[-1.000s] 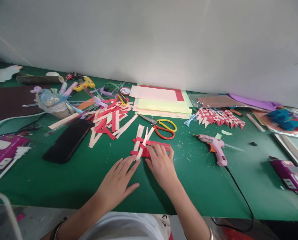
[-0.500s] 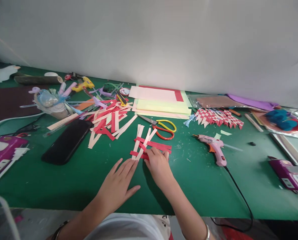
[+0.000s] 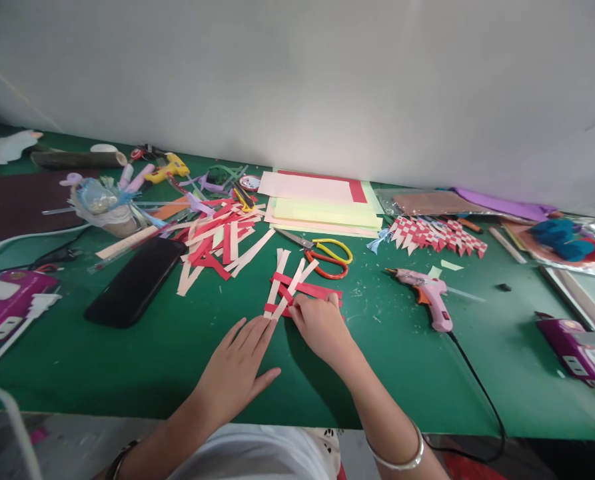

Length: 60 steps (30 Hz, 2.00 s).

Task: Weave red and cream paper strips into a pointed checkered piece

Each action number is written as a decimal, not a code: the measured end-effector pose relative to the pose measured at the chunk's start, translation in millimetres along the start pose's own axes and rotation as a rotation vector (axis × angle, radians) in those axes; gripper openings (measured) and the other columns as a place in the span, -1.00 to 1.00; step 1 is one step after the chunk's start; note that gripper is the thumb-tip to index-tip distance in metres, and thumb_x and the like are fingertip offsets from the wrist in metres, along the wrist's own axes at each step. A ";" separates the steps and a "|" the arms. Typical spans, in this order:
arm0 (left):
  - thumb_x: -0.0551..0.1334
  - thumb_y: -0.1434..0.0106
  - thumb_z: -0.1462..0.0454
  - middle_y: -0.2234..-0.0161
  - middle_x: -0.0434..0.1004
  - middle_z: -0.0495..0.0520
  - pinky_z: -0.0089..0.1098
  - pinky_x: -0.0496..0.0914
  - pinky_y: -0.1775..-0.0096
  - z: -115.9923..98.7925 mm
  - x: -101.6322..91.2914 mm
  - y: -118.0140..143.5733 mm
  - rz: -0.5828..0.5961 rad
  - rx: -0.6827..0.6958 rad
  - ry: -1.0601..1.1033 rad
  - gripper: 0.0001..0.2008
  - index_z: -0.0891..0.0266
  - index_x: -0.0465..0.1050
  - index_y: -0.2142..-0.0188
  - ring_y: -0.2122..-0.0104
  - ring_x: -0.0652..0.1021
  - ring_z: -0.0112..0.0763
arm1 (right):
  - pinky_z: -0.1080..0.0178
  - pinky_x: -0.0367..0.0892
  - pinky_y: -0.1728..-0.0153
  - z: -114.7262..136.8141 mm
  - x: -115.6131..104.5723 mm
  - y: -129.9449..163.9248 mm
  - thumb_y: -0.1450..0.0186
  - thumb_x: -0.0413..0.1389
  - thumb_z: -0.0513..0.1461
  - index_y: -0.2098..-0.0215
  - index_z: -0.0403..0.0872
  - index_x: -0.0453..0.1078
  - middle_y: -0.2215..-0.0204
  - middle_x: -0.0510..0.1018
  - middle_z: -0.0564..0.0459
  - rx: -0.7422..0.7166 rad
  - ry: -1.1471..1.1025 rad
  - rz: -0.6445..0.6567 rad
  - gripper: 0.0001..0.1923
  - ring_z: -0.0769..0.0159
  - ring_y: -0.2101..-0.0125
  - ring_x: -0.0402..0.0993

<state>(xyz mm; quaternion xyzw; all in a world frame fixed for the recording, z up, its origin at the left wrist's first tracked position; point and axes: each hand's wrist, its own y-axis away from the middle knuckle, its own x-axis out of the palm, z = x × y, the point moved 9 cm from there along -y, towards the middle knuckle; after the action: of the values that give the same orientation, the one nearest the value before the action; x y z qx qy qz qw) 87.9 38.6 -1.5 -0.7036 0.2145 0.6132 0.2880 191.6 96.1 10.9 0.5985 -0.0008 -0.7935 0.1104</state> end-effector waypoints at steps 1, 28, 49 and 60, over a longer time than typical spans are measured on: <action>-0.05 -0.30 0.02 -0.05 0.34 0.19 -0.21 0.12 -0.09 0.1 0.3 0.1 0.002 -0.002 0.002 -0.44 0.37 0.22 -0.12 -0.05 0.32 -0.24 | 0.22 0.04 0.27 -0.4 0.9 -0.6 -0.32 -0.11 -0.19 0.42 -0.05 0.38 0.61 0.49 0.13 -0.004 -0.032 0.017 -0.72 0.35 0.57 0.36; 0.01 -0.28 0.18 0.02 0.40 0.18 -0.21 0.19 0.00 2.9 -11.1 5.2 -0.065 -0.066 0.075 -0.58 0.34 0.27 -0.07 0.06 0.39 -0.21 | 0.24 0.00 0.26 6.7 14.9 1.1 -0.29 -0.09 -0.22 0.53 -0.07 0.33 0.64 0.44 0.16 -0.034 -0.121 0.070 -0.72 0.44 0.61 0.23; 0.17 -0.23 0.35 0.29 0.40 0.04 -0.35 0.37 0.31 26.9 -12.2 -26.0 0.041 -0.089 0.204 -0.90 0.26 0.37 0.23 0.30 0.46 -0.33 | 0.22 0.00 0.25 14.6 12.9 4.4 -0.29 -0.04 -0.26 0.49 -0.06 0.32 0.63 0.45 0.17 -0.206 0.017 0.098 -0.79 0.43 0.61 0.26; 0.08 -0.29 0.34 0.29 0.40 0.03 -0.37 0.33 0.29 29.9 -10.1 -26.8 0.055 -0.106 0.262 -0.88 0.25 0.39 0.24 0.29 0.43 -0.36 | 0.11 0.13 0.16 22.3 -10.0 16.5 -0.16 0.12 -0.04 0.23 -0.05 0.29 0.09 0.36 -0.10 -0.261 0.036 -0.160 -0.69 0.08 0.11 0.27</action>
<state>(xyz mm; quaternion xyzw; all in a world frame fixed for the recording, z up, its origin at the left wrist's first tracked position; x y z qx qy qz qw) 81.7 78.0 9.8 -0.7857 0.2369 0.5342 0.2028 175.8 78.8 28.9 0.5913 0.1517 -0.7824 0.1236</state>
